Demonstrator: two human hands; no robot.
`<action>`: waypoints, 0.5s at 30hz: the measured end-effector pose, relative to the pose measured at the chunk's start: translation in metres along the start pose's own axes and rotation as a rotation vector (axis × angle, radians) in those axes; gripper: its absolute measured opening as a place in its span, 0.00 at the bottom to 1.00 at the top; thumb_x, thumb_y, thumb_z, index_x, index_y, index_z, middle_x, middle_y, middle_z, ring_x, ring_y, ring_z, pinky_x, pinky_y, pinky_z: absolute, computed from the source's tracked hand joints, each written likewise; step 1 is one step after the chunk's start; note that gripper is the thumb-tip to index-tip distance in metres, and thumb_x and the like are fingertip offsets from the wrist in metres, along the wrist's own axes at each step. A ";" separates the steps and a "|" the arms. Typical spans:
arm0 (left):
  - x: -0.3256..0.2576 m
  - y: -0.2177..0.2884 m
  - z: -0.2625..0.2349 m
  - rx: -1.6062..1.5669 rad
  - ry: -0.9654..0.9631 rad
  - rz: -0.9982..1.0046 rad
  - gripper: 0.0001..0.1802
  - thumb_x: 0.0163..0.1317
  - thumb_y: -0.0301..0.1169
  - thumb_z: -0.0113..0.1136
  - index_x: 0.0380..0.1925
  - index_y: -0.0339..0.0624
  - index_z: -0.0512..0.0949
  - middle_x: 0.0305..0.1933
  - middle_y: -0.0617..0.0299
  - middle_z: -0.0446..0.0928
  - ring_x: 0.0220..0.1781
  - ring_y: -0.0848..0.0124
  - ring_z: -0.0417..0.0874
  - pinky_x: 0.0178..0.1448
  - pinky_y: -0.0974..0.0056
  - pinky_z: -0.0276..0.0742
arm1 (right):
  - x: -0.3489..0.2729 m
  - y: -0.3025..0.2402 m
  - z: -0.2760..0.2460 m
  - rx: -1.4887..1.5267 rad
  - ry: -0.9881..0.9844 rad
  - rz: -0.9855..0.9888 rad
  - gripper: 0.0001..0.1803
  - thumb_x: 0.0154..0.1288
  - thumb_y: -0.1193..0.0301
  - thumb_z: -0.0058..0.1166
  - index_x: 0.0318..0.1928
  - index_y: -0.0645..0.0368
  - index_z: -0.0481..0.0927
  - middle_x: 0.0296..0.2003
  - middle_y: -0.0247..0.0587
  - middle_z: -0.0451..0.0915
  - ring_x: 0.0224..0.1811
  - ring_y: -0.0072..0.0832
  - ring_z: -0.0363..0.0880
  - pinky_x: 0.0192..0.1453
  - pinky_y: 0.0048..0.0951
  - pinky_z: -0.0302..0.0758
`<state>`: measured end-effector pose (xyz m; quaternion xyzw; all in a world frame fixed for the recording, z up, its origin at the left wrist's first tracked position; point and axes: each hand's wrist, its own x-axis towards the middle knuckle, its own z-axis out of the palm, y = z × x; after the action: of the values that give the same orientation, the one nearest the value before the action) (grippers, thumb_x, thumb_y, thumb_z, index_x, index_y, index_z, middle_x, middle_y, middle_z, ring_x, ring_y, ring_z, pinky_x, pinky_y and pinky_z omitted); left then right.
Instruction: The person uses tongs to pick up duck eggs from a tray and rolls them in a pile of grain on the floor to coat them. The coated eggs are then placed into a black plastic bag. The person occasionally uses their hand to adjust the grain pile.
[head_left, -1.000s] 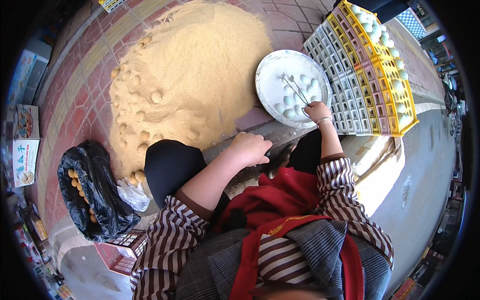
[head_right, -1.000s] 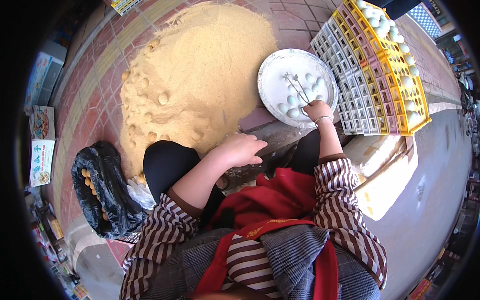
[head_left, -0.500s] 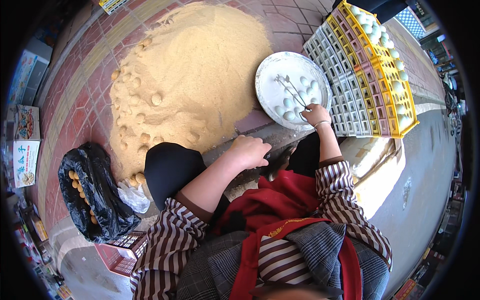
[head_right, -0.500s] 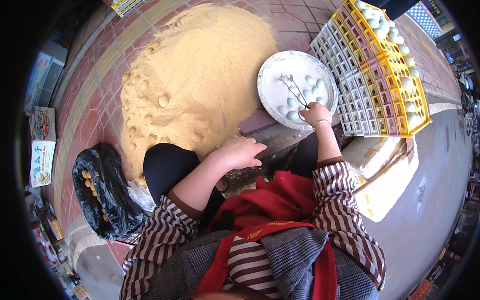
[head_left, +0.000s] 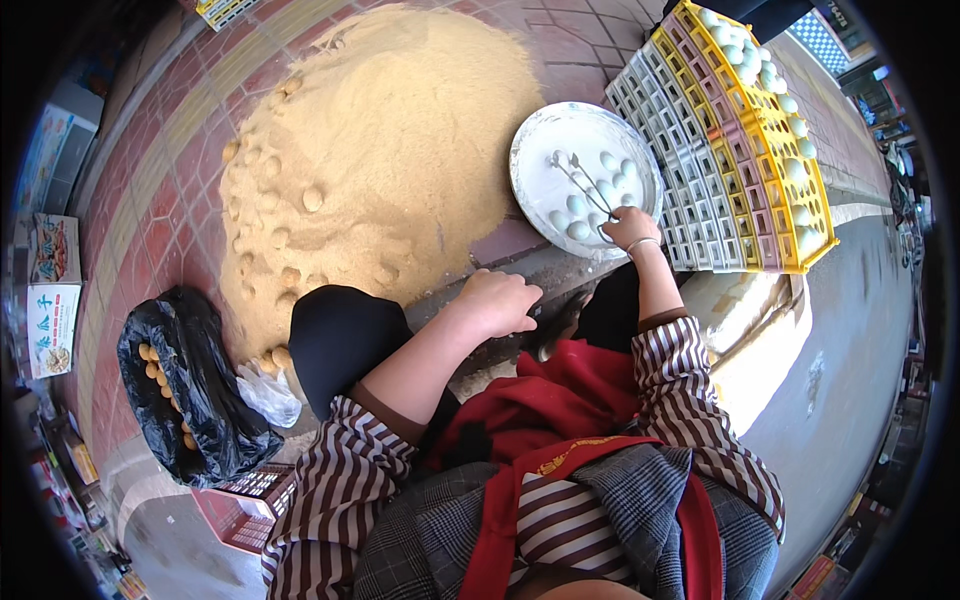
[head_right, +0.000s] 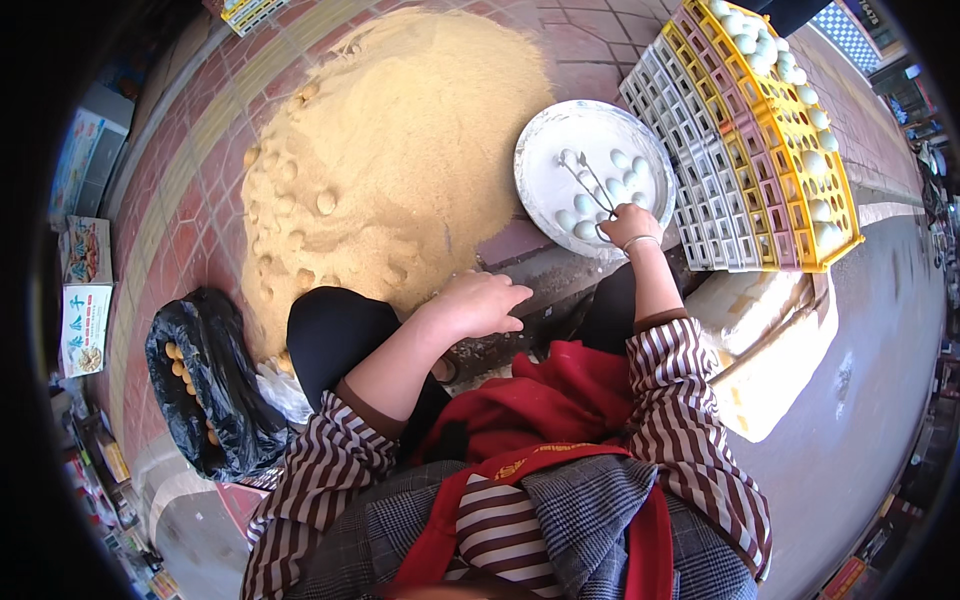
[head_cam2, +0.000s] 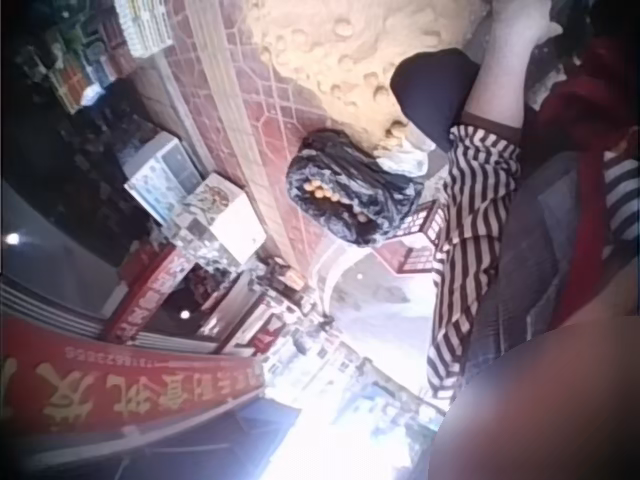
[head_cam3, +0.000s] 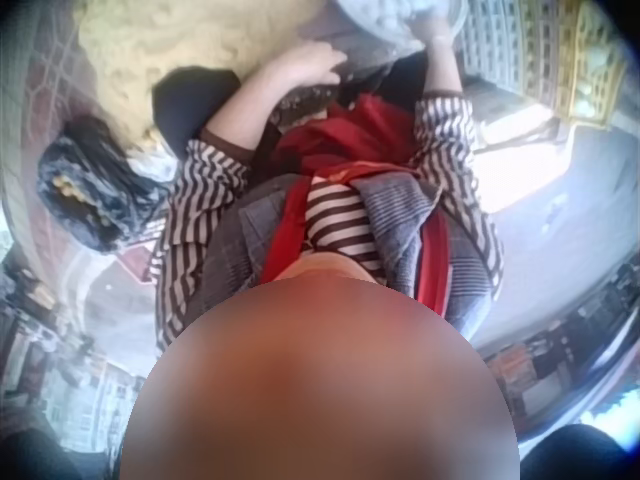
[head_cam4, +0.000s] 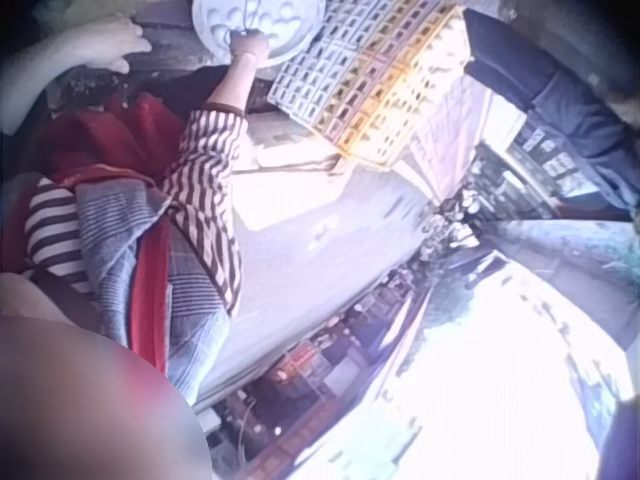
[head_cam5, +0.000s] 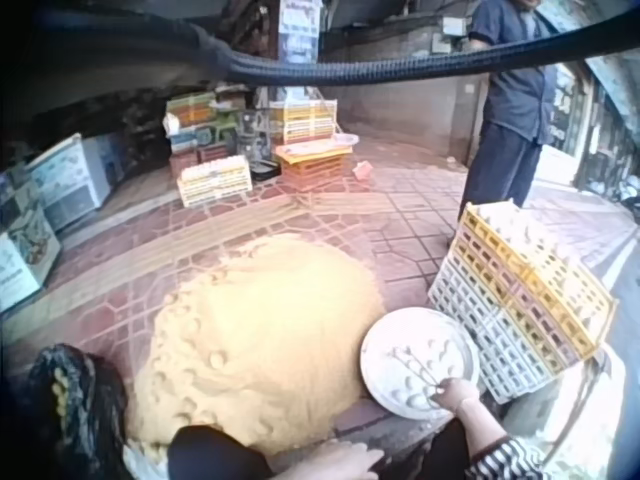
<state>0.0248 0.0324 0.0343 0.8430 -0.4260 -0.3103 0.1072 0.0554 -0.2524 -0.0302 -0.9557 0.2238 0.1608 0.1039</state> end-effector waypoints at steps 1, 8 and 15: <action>0.000 0.000 0.000 0.004 -0.007 -0.005 0.19 0.57 0.45 0.60 0.43 0.46 0.77 0.43 0.55 0.79 0.50 0.57 0.80 0.53 0.52 0.73 | 0.001 0.000 0.000 -0.021 -0.018 -0.007 0.24 0.48 0.53 0.55 0.45 0.48 0.84 0.44 0.46 0.82 0.49 0.40 0.79 0.55 0.37 0.74; 0.002 0.003 -0.003 -0.004 -0.025 -0.019 0.20 0.57 0.45 0.60 0.44 0.46 0.77 0.44 0.55 0.79 0.50 0.58 0.80 0.53 0.52 0.73 | -0.002 0.008 0.003 0.031 0.000 -0.031 0.24 0.47 0.53 0.56 0.45 0.47 0.84 0.43 0.47 0.82 0.48 0.41 0.80 0.55 0.37 0.74; 0.000 0.001 -0.001 0.003 0.007 0.000 0.19 0.57 0.45 0.60 0.42 0.45 0.77 0.43 0.55 0.79 0.49 0.58 0.80 0.52 0.52 0.74 | 0.017 0.014 0.011 0.010 -0.030 -0.011 0.22 0.47 0.55 0.57 0.44 0.47 0.84 0.45 0.46 0.81 0.49 0.41 0.79 0.55 0.37 0.74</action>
<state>0.0248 0.0312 0.0355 0.8443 -0.4260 -0.3067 0.1074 0.0601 -0.2687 -0.0478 -0.9539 0.2176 0.1733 0.1129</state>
